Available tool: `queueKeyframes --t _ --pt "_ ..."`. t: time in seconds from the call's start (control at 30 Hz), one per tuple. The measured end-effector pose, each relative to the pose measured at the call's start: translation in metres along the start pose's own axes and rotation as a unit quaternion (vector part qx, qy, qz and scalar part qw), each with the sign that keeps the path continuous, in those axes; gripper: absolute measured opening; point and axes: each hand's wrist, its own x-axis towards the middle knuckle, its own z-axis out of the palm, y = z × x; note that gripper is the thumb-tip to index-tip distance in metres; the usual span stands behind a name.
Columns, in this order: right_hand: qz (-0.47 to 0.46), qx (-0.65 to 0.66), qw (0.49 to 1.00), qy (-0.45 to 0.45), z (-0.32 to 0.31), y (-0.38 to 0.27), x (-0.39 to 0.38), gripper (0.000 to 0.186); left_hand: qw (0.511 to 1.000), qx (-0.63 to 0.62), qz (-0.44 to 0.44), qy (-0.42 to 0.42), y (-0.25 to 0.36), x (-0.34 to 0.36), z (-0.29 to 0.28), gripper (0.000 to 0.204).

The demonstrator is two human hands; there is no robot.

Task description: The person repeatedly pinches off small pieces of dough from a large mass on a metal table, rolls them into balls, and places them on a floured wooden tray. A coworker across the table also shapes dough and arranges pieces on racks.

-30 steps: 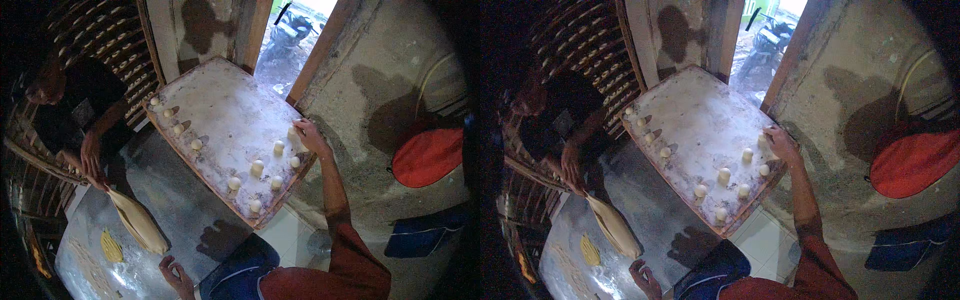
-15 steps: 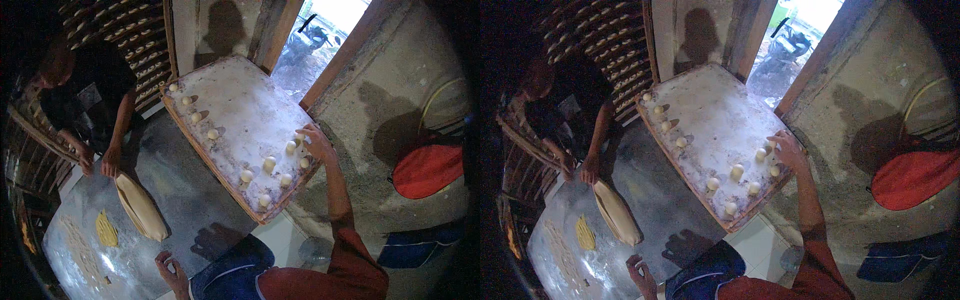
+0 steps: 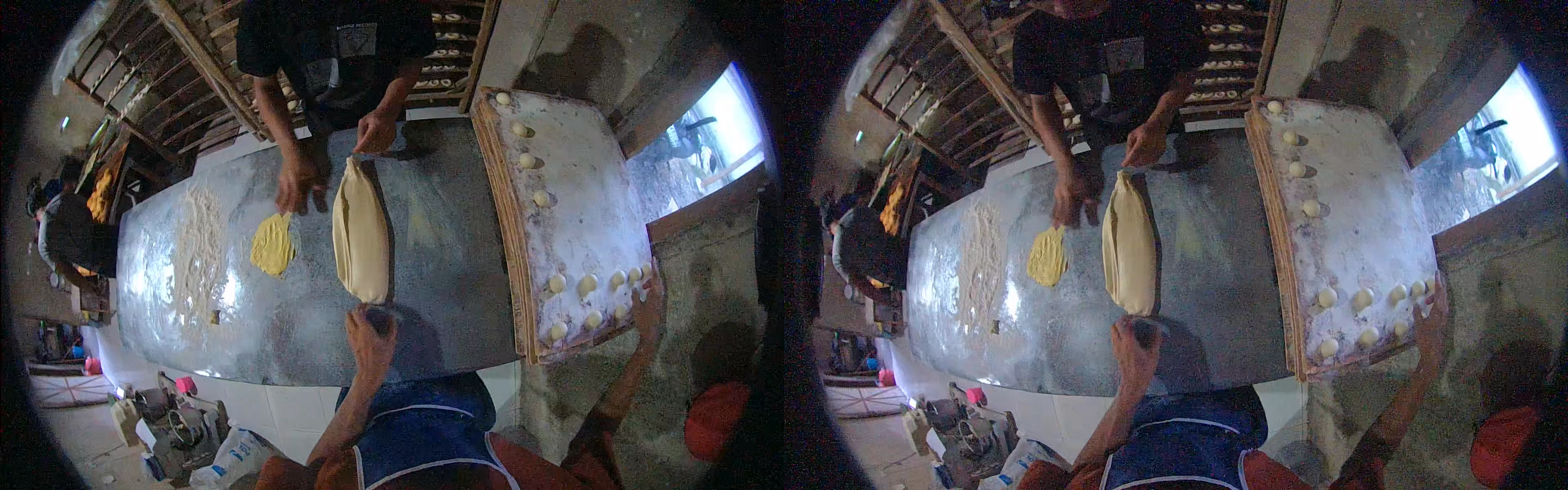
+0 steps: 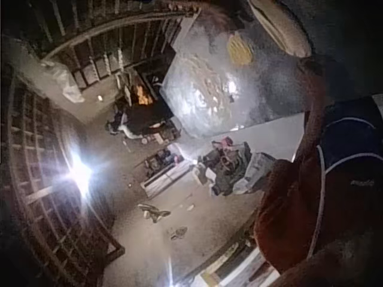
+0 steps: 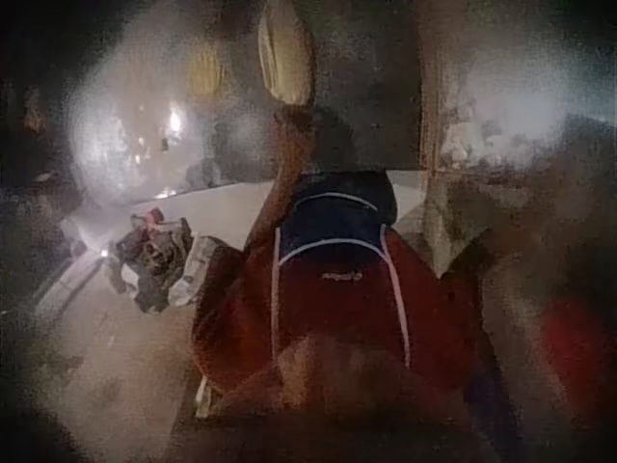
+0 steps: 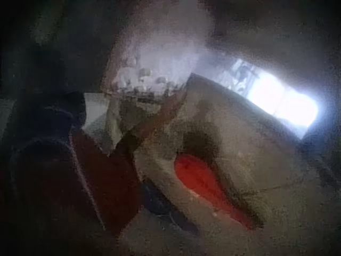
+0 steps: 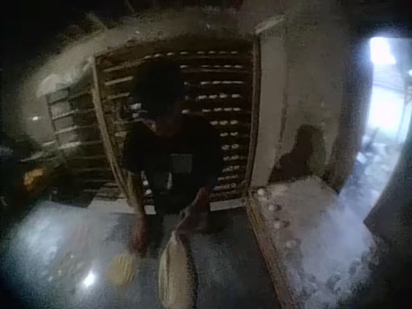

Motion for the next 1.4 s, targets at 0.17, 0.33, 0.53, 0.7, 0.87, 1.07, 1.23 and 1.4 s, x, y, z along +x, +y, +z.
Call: queueKeyframes --t 0.17,0.33,0.53,0.7,0.87,1.07,1.23,1.4 --pt "0.0 0.308 0.95 -0.045 0.012 -0.223 -0.03 0.042 0.998 -0.013 0.007 0.068 -0.015 0.039 0.02 0.048" --pt "0.074 0.469 0.669 -0.572 0.19 -0.408 -0.096 0.044 0.998 -0.066 -0.007 -0.008 -0.002 -0.011 -0.027 0.039" --pt "0.158 0.58 0.607 -0.52 0.233 -0.467 -0.114 0.035 0.893 -0.302 -0.283 -0.178 0.006 -0.047 -0.084 0.033" --pt "-0.13 0.194 0.899 -0.369 0.182 -0.454 -0.139 0.026 0.59 -0.598 -0.475 -0.261 -0.005 0.042 -0.025 0.039" --pt "-0.207 0.39 0.71 -0.548 0.11 -0.449 -0.126 0.024 0.332 -0.756 -0.47 -0.311 -0.055 0.034 0.025 0.024" --pt "-0.27 0.57 0.603 -0.489 0.151 -0.517 -0.078 0.029 0.892 -0.4 -0.051 -0.202 -0.099 -0.024 0.024 0.029" --pt "-0.205 0.493 0.587 -0.608 0.31 -0.534 -0.122 0.035 0.883 0.047 -0.048 -0.464 -0.012 -0.006 -0.059 0.028" --pt "-0.339 0.487 0.769 -0.239 0.296 -0.511 -0.178 0.023 0.895 -0.023 0.267 -0.357 -0.024 -0.018 -0.124 0.032"
